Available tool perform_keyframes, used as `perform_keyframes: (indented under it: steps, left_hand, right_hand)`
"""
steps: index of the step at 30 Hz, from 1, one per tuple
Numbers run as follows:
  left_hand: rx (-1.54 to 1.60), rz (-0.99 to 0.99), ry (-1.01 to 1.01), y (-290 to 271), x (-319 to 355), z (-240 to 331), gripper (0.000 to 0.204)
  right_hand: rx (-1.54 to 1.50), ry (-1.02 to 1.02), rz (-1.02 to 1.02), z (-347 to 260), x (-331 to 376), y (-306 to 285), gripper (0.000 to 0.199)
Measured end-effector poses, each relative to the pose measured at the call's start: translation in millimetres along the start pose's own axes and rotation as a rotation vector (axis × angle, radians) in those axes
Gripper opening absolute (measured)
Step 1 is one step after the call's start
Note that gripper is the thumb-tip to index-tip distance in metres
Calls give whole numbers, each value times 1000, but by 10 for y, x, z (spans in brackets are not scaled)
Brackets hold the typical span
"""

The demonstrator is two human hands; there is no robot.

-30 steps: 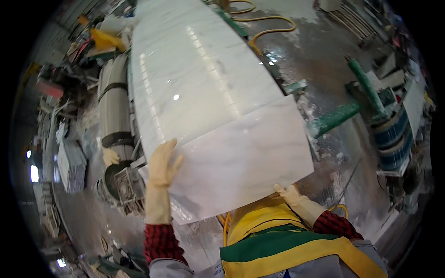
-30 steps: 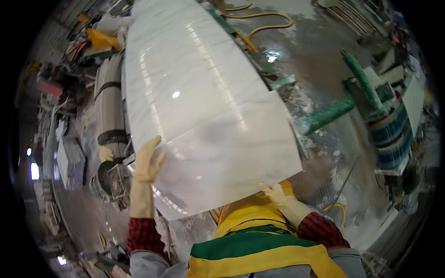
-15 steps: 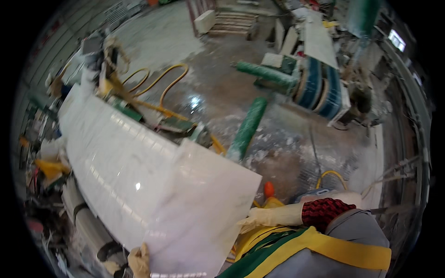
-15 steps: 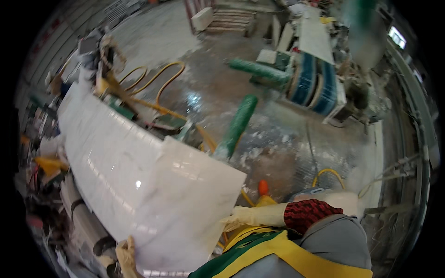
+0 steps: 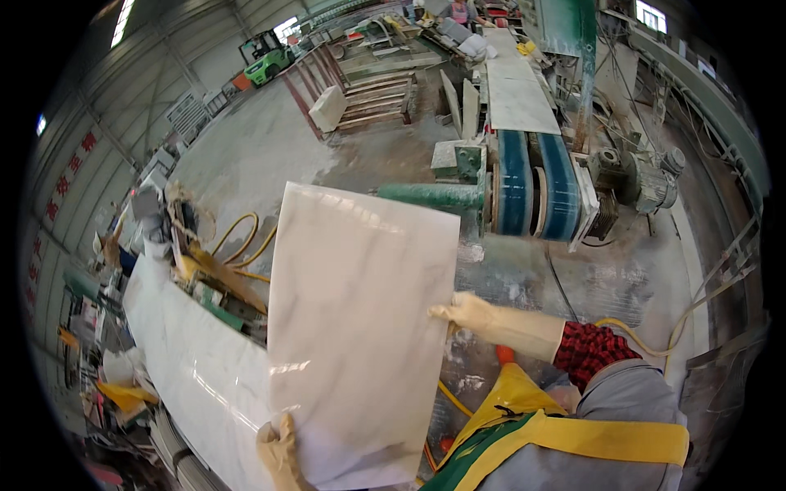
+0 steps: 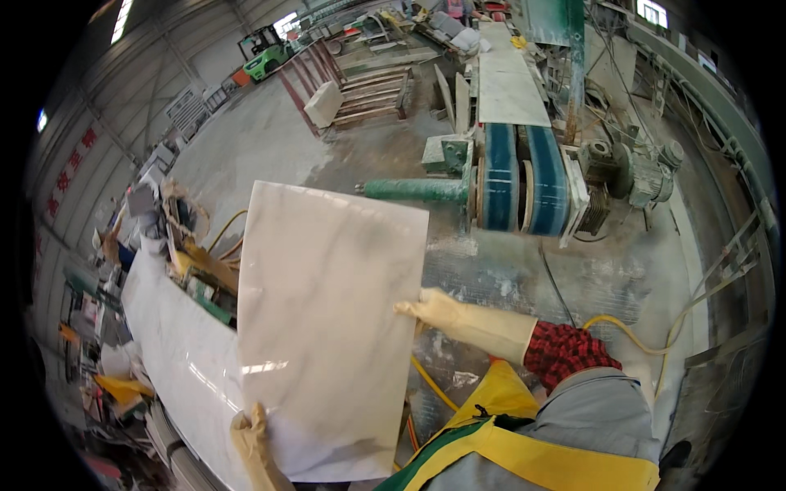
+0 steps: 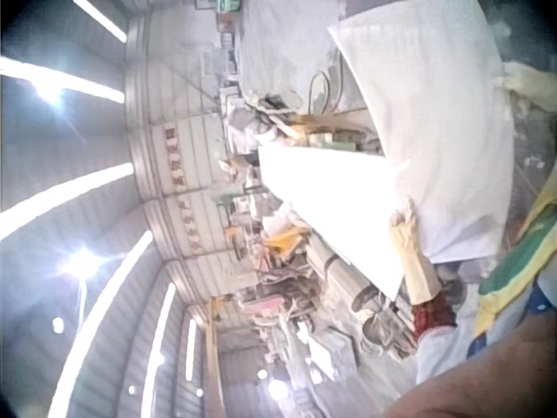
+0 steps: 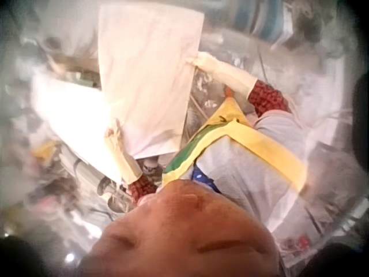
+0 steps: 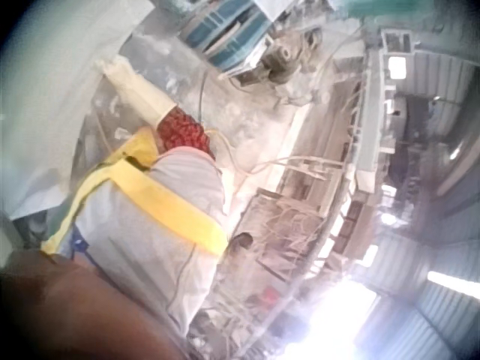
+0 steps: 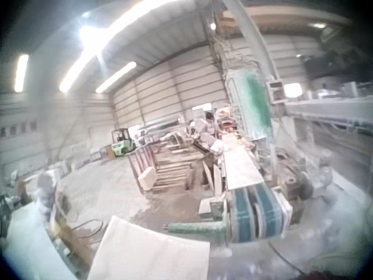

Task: The person guides a large white stone slab through a conveyor-based polishing machine in a factory. They use both hands to steady and align the slab as it moves along rollers, repeating the process for multiple slabs.

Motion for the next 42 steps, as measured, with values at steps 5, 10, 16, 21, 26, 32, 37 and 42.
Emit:
perform_keyframes:
  steps: [5,10,16,21,26,32,37,42]
  left_hand:
    - [22,-176,53,1921,-294,967,55]
    - [217,-508,102,3870,144,2084,57]
    - [179,-732,-91,5128,1072,2643,60]
    - [109,-817,-81,5664,1362,2513,66]
    - [91,-899,-163,5725,1621,2775,67]
    - [-52,-928,-152,5726,1614,2892,67]
    - [-77,-928,-178,5695,1656,3099,73]
    - [-148,-1009,23,5999,1496,3256,79]
  right_hand:
    - [13,-52,295,-742,-609,-1599,50]
    - [-162,-99,569,-1100,-900,-3473,45]
    - [-282,-1,755,-1099,-595,-4777,40]
    - [112,-211,778,-646,-370,-5378,50]
    - [-394,140,1026,111,-402,-5608,66]
    - [-185,94,1130,352,-359,-5814,59]
    - [98,-154,1175,600,147,-5593,41]
    - [-309,110,922,1762,832,-4558,44]
Point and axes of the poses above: each hand's wrist, its own x-axis away from the middle knuckle, its own y-axis out of the palm, z = x × y, the point moved 10 cm from there along -x, towards the middle knuckle, and after that the axes turned 8 degrees about z, right-handed, at the moved point
